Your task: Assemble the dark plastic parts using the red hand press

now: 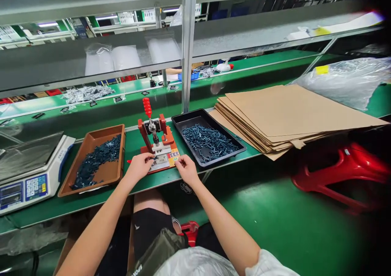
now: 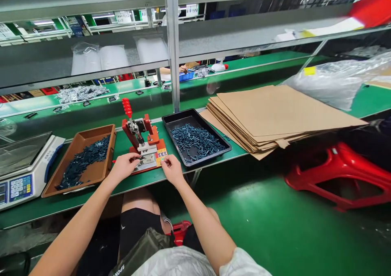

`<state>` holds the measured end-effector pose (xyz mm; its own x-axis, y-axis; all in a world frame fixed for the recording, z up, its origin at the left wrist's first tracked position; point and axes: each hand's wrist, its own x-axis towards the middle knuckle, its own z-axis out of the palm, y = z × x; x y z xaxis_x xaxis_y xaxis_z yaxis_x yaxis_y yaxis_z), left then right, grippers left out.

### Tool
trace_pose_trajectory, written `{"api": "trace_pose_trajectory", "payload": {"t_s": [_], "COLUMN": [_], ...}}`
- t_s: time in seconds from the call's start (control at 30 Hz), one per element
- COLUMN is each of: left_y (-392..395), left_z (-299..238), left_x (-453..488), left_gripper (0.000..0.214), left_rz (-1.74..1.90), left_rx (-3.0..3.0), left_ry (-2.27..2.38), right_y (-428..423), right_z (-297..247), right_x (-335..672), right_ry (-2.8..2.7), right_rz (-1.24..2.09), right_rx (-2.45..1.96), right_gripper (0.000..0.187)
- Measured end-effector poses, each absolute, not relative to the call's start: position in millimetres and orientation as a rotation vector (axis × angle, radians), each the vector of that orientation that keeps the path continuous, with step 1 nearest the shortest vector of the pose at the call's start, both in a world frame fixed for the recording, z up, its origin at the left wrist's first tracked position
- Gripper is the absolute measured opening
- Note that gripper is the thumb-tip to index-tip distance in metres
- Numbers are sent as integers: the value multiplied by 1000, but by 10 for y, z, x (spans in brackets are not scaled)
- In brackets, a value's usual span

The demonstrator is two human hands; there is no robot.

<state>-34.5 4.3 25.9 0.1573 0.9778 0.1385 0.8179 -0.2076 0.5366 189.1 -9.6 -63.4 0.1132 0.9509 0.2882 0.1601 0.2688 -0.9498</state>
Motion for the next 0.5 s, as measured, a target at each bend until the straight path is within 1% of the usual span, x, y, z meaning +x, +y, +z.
{"api": "trace_pose_trajectory", "payload": {"t_s": [0.1, 0.27, 0.5], "left_y": [189, 294, 225], "left_z": [169, 82, 95], "left_x": [-224, -122, 33], "left_gripper": [25, 26, 30], "left_rz": [561, 495, 320], "left_rx": [2196, 2255, 2314], "left_ry": [1789, 1869, 1889], "right_y": [-98, -58, -41], "right_z": [-588, -583, -646], "right_x": [1912, 1919, 1906], "right_ry": [-1337, -1293, -1204], "right_rz": [837, 945, 1080], "right_rx": [-1154, -1112, -1062], "right_gripper": [15, 17, 22]}}
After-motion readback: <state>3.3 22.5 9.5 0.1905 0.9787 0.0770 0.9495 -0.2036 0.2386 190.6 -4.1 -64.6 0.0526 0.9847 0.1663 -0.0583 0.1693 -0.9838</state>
